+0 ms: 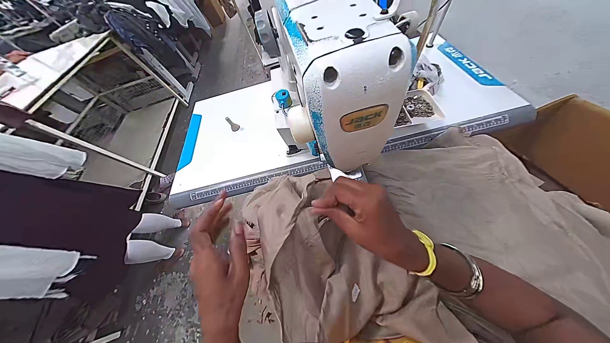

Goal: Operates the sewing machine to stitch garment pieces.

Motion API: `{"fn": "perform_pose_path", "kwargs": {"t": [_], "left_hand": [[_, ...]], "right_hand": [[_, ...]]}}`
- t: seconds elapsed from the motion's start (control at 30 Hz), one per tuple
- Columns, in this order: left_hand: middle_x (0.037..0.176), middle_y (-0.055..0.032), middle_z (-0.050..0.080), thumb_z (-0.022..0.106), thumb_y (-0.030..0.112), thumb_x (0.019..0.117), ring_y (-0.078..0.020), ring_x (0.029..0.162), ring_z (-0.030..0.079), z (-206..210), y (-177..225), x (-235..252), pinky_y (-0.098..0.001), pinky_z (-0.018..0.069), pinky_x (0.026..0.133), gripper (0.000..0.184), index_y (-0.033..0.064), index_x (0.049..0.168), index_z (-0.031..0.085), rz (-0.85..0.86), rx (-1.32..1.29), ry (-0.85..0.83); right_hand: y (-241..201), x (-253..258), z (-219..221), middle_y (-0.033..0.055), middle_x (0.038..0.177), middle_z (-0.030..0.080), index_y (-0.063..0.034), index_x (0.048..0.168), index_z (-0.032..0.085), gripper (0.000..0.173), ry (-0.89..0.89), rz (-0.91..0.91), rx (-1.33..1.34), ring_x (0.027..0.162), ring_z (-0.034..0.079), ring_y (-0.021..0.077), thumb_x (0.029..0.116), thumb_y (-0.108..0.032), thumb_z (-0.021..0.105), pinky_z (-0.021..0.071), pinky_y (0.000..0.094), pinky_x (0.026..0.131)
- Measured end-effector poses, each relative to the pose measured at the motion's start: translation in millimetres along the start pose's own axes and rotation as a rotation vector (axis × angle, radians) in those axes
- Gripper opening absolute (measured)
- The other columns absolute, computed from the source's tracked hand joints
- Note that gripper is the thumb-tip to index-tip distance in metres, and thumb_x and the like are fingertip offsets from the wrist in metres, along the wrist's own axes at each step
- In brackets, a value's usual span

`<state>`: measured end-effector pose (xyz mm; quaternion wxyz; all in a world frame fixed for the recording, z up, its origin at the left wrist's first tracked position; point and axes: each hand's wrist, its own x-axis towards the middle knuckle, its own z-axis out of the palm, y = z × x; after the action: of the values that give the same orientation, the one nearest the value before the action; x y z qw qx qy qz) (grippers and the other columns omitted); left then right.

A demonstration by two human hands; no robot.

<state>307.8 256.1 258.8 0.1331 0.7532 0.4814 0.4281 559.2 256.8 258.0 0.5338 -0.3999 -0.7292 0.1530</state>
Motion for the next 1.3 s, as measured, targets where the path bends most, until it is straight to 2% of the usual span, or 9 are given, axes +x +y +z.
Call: {"fn": "perform_pose_path", "kwargs": {"t": [0.1, 0.17, 0.23, 0.4, 0.53, 0.7, 0.93, 1.1, 1.3], "left_hand": [[0.141, -0.0068, 0.061, 0.056, 0.056, 0.0998, -0.0217, 0.139, 0.049, 30, 36, 16, -0.0458, 0.0392, 0.114, 0.049, 0.0153, 0.126, 0.066, 0.243, -0.111, -0.287], [0.116, 0.0007, 0.073, 0.06, 0.032, 0.0995, -0.0075, 0.12, 0.062, 70, 35, 20, -0.031, 0.0477, 0.105, 0.025, 0.0114, 0.104, 0.074, 0.221, -0.318, -0.406], [0.091, 0.0039, 0.074, 0.06, 0.015, 0.1007, 0.0002, 0.088, 0.069, 97, 20, 25, -0.0207, 0.058, 0.083, 0.015, 0.0028, 0.103, 0.069, 0.02, -0.588, -0.533], [0.072, 0.0078, 0.057, 0.058, 0.021, 0.101, 0.002, 0.062, 0.055, 136, 12, 36, -0.0163, 0.0474, 0.059, 0.015, 0.0067, 0.098, 0.055, -0.303, -0.612, -0.468], [0.074, 0.0081, 0.058, 0.06, 0.016, 0.098, 0.0035, 0.065, 0.056, 135, 16, 51, -0.0148, 0.0479, 0.062, 0.01, 0.0084, 0.092, 0.056, -0.377, -0.555, -0.425], [0.073, 0.0088, 0.057, 0.061, 0.017, 0.0968, 0.0045, 0.064, 0.055, 136, 12, 51, -0.0141, 0.0466, 0.06, 0.011, 0.0092, 0.093, 0.055, -0.391, -0.545, -0.437], [0.077, 0.0081, 0.061, 0.06, 0.012, 0.0972, 0.0046, 0.068, 0.059, 138, 13, 56, -0.0135, 0.0506, 0.064, 0.006, 0.0076, 0.095, 0.058, -0.427, -0.561, -0.375], [0.083, 0.0071, 0.063, 0.061, 0.012, 0.0963, 0.0065, 0.075, 0.061, 139, 15, 59, -0.0132, 0.0514, 0.07, 0.008, 0.005, 0.099, 0.061, -0.439, -0.495, -0.36], [0.079, 0.0073, 0.062, 0.059, 0.009, 0.0979, 0.0033, 0.072, 0.061, 142, 10, 56, -0.0141, 0.0525, 0.068, 0.003, 0.0061, 0.098, 0.059, -0.436, -0.584, -0.372]], "right_hand": [[-13, -11, -11, 0.0086, 0.085, 0.07, -0.0028, 0.093, 0.071, 0.014, 0.048, -0.179, 0.014, 0.083, 0.067, 0.0115, 0.0993, -0.015, 0.067, 0.0542, 0.0205, 0.074], [-7, -15, -27, 0.0064, 0.086, 0.07, -0.0042, 0.093, 0.07, 0.009, 0.148, -0.148, 0.026, 0.086, 0.067, 0.0073, 0.098, -0.012, 0.068, 0.0542, 0.0175, 0.081], [22, -27, -37, 0.0035, 0.085, 0.071, -0.0023, 0.09, 0.073, 0.013, 0.226, 0.056, 0.026, 0.083, 0.067, 0.0, 0.0955, -0.014, 0.072, 0.055, 0.0135, 0.077], [79, -34, -44, -0.0038, 0.083, 0.07, -0.0024, 0.093, 0.072, 0.014, 0.177, 0.443, 0.081, 0.069, 0.059, -0.0067, 0.0906, -0.015, 0.076, 0.0496, 0.0112, 0.064], [86, -1, -51, -0.0061, 0.072, 0.054, -0.0079, 0.091, 0.056, 0.029, -0.094, 0.583, 0.101, 0.063, 0.05, -0.0015, 0.0843, -0.021, 0.081, 0.0436, 0.0162, 0.06], [87, 14, -45, 0.0015, 0.078, 0.056, -0.0039, 0.09, 0.058, 0.028, -0.202, 0.593, 0.004, 0.072, 0.052, 0.0063, 0.0856, -0.02, 0.081, 0.0435, 0.0245, 0.066], [96, 4, -65, -0.0048, 0.071, 0.052, -0.0079, 0.094, 0.052, 0.034, -0.13, 0.634, 0.106, 0.062, 0.051, 0.0021, 0.0834, -0.019, 0.083, 0.0457, 0.0217, 0.061], [123, -10, -105, 0.0021, 0.073, 0.052, -0.0026, 0.1, 0.056, 0.024, 0.048, 0.535, -0.265, 0.059, 0.048, 0.0094, 0.0918, -0.015, 0.076, 0.0426, 0.0267, 0.055], [179, -4, -123, 0.0182, 0.108, 0.071, -0.0042, 0.106, 0.078, 0.018, 0.014, 0.288, -0.791, 0.103, 0.069, 0.0353, 0.0991, -0.013, 0.064, 0.0576, 0.0496, 0.085]]}}
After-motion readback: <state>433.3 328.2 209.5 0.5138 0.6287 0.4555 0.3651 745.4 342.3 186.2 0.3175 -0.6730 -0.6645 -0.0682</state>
